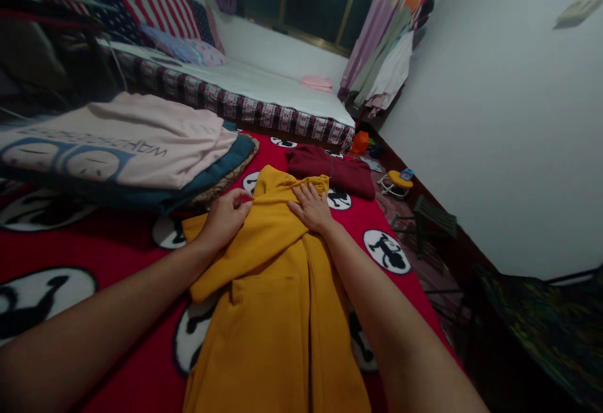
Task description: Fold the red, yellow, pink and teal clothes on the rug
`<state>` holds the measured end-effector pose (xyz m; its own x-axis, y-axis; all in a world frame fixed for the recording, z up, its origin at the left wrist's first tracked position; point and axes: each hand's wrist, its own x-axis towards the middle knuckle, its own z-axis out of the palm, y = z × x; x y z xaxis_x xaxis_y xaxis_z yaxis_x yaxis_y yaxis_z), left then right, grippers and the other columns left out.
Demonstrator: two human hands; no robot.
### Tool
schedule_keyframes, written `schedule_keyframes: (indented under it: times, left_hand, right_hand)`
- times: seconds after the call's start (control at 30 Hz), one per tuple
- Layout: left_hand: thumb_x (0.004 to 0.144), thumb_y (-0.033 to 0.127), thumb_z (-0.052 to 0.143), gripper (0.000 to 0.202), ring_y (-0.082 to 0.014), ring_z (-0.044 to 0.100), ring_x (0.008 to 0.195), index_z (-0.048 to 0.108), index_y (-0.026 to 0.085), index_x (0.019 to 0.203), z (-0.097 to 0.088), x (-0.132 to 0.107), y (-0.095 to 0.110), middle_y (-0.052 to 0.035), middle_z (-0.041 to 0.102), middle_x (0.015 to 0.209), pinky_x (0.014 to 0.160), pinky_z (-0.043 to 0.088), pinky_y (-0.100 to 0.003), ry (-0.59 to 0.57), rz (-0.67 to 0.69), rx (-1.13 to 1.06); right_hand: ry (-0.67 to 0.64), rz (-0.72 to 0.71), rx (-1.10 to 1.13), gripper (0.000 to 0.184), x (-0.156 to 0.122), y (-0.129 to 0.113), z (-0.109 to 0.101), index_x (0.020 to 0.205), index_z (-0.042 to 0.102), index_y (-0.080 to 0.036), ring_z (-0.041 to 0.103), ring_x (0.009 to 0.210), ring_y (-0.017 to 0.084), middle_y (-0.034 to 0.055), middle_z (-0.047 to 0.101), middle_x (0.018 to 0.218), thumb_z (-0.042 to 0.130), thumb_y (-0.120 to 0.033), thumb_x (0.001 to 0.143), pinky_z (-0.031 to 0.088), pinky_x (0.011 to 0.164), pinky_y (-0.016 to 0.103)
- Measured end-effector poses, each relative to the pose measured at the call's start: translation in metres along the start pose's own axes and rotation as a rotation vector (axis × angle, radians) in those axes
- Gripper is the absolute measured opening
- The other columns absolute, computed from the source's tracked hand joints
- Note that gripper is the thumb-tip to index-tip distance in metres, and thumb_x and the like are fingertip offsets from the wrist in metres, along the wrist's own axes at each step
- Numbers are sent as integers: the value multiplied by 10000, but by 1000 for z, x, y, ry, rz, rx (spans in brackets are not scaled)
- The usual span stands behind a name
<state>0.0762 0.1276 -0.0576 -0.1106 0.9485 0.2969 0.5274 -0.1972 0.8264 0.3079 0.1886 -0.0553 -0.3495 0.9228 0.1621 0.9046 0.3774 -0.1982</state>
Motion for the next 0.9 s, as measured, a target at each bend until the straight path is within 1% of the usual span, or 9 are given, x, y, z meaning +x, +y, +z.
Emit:
schedule_keyframes:
  times: [0.13,0.27,0.4,0.53,0.6,0.67,0.77,0.83,0.9]
  left_hand:
    - [782,232,512,218,-180,605,724,678,155,900,1,0,-2,-53,680,782,714,448,-277,-53,64,62]
    - [780,231,529,228,-187,622,817,675,148,934,-2,-3,-2,-67,695,875,804,464,-286,-94,102,63]
    - [765,174,532,238,-196,596,931,655,141,966,-7,-14,5,-87,644,998,882,467,-309,-80,218,128]
    - [790,123,490,259,-216,493,1152,647,168,992,-21,-40,20,-95,553,1156,1025,377,-352,-2,482,204]
    - [816,118,460,251,-201,508,1133,656,175,961,-30,-58,27,-81,576,1132,1020,375,-342,-93,609,188]
    - [833,112,429,268,-176,561,1038,669,184,927,-39,-75,32,-66,627,1042,947,418,-299,-298,706,173]
    - [841,128,419,300,-154,609,911,691,220,927,-50,-89,37,-46,667,970,809,446,-242,-630,770,253]
    - [832,152,441,292,-170,619,878,700,243,932,-58,-88,39,-44,679,959,766,439,-253,-693,761,405]
    - [802,154,472,269,-202,626,846,709,242,892,-66,-80,41,-58,690,917,758,430,-291,-648,725,613]
  right_hand:
    - [-46,95,-53,538,-1,-8,9,1446,338,-268,116,1435,283,67,234,1542,337,-490,955,85,1100,624]
    - [-107,146,11,586,-20,-21,3,1466,301,-196,94,1436,286,112,189,1549,348,-476,954,130,1116,578]
    - [-128,39,148,586,-73,-29,-8,1447,343,-200,165,1426,262,104,243,1535,412,-465,930,161,1137,512]
    - [-22,-14,267,502,-140,-39,-23,1336,499,-219,391,1330,263,100,450,1429,561,-365,861,314,1092,445]
    - [101,-13,263,374,-170,-53,-32,1215,591,-218,506,1216,256,101,573,1291,577,-277,846,392,1025,418]
    - [198,-44,255,279,-193,-75,-40,1121,627,-233,564,1101,234,89,627,1165,545,-206,855,437,953,389]
    - [178,-146,245,225,-218,-116,-45,1064,630,-249,580,1001,208,77,630,1085,515,-199,878,461,865,347]
    - [100,-182,210,175,-230,-144,-45,1026,633,-238,579,948,208,75,631,1029,548,-264,875,462,810,334]
    - [22,-190,167,173,-239,-167,-43,966,637,-226,568,902,216,76,628,971,596,-347,849,453,752,330]
